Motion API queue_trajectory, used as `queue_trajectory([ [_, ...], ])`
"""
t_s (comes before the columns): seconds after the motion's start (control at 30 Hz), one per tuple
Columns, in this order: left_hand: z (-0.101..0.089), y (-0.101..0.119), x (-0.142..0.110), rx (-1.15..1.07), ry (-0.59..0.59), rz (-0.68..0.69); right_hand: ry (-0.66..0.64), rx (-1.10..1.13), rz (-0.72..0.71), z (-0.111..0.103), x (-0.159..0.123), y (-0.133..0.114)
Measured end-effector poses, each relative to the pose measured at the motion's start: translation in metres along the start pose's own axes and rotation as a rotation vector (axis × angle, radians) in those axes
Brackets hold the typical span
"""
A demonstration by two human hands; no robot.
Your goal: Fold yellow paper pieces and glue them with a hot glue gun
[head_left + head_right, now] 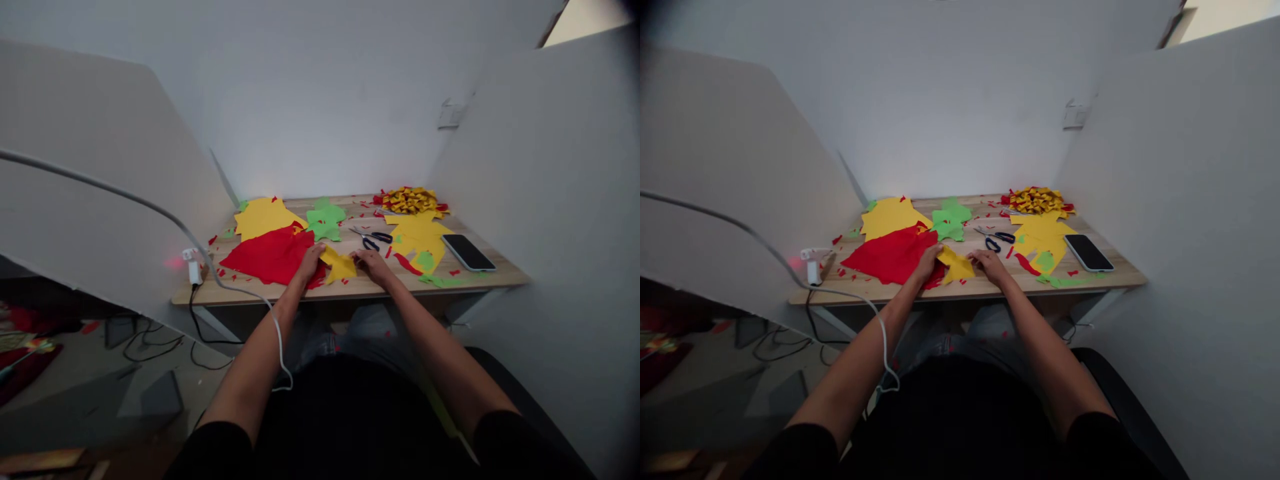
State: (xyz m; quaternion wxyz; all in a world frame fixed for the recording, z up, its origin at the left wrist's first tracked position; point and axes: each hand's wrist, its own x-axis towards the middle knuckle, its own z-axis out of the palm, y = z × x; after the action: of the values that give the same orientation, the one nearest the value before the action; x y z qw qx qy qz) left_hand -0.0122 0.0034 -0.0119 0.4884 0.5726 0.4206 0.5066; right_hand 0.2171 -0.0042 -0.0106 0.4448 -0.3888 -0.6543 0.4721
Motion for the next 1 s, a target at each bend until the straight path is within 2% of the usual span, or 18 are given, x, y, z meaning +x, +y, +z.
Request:
queue_trajectory([
  [0.3, 0.006, -0.003, 0.000, 0.111, -0.028, 0.044, -0.136, -0.264, -0.026, 0.020, 0.004, -0.016],
  [0.43, 0.005, -0.003, 0.000, 0.138, -0.025, 0.059, -0.235, -0.512, 0.007, 0.028, -0.003, -0.029],
  [0.57, 0.005, -0.001, -0.001, 0.152, -0.023, 0.077, -0.262, -0.784, 0.064, 0.041, -0.006, -0.042],
  [0.7, 0.007, 0.002, -0.003, 0.148, -0.006, 0.100, -0.304, -0.915, 0.121, 0.046, -0.002, -0.049],
  [0.8, 0.008, 0.004, -0.003, 0.124, 0.011, 0.113, -0.253, -0.943, 0.104, 0.040, 0.005, -0.050],
  [1.0, 0.007, -0.005, 0.001, 0.076, -0.034, 0.046, -0.022, -0.932, -0.023, 0.027, 0.020, -0.049],
])
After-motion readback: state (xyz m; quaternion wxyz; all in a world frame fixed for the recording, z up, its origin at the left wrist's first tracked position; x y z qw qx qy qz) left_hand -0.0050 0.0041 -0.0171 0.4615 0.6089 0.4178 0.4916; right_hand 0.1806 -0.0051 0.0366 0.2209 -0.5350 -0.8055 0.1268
